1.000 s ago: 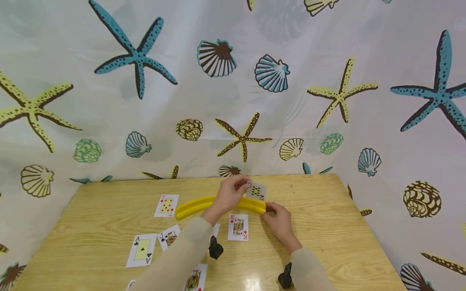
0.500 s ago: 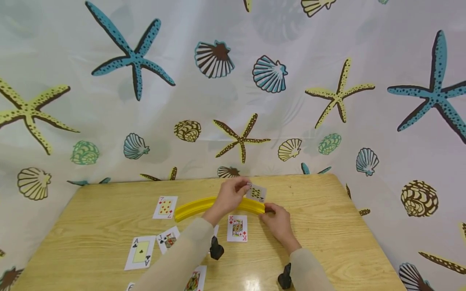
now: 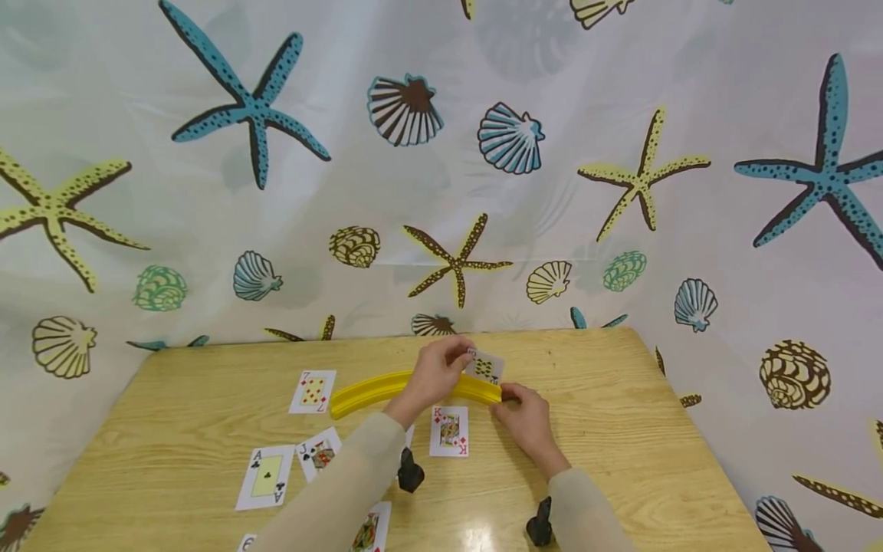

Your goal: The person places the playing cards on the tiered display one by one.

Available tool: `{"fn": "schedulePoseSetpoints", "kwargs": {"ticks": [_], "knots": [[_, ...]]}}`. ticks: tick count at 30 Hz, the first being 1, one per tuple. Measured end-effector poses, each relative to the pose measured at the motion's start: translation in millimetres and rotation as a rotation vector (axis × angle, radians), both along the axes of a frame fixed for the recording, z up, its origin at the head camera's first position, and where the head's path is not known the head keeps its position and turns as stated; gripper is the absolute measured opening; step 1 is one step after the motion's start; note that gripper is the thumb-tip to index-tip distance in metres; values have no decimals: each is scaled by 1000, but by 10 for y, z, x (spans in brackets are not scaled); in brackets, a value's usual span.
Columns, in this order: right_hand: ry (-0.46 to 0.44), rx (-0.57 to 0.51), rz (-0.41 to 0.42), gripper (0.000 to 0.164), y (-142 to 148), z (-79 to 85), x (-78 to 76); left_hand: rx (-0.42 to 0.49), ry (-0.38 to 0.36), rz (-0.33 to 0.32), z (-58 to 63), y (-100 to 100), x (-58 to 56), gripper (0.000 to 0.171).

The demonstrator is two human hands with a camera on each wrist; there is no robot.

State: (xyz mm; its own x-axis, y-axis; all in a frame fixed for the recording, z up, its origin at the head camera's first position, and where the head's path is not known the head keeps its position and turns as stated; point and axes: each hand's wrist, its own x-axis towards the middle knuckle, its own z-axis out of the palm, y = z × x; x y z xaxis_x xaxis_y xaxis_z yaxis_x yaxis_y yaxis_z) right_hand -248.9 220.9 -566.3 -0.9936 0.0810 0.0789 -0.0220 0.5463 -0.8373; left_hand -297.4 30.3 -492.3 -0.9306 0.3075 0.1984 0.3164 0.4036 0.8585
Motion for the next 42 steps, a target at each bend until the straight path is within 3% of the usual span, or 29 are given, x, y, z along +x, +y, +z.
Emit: {"fn": "schedulePoseSetpoints", "kwargs": {"ticks": [14,24,30,42], "knots": [[-7,-1,5,43,-21,17,7,-18,-29,14,-2,-78,18,18],[-13,8,2,42,-31,24,21,-39,-16,-14,16,-171,8,23],[-12,4,2,43,-41,44,38,-62,55,-12,99,-369,-8,27],[-12,2,2,43,-28,37,51,-119,141,71,185,-996,52,30]]}}
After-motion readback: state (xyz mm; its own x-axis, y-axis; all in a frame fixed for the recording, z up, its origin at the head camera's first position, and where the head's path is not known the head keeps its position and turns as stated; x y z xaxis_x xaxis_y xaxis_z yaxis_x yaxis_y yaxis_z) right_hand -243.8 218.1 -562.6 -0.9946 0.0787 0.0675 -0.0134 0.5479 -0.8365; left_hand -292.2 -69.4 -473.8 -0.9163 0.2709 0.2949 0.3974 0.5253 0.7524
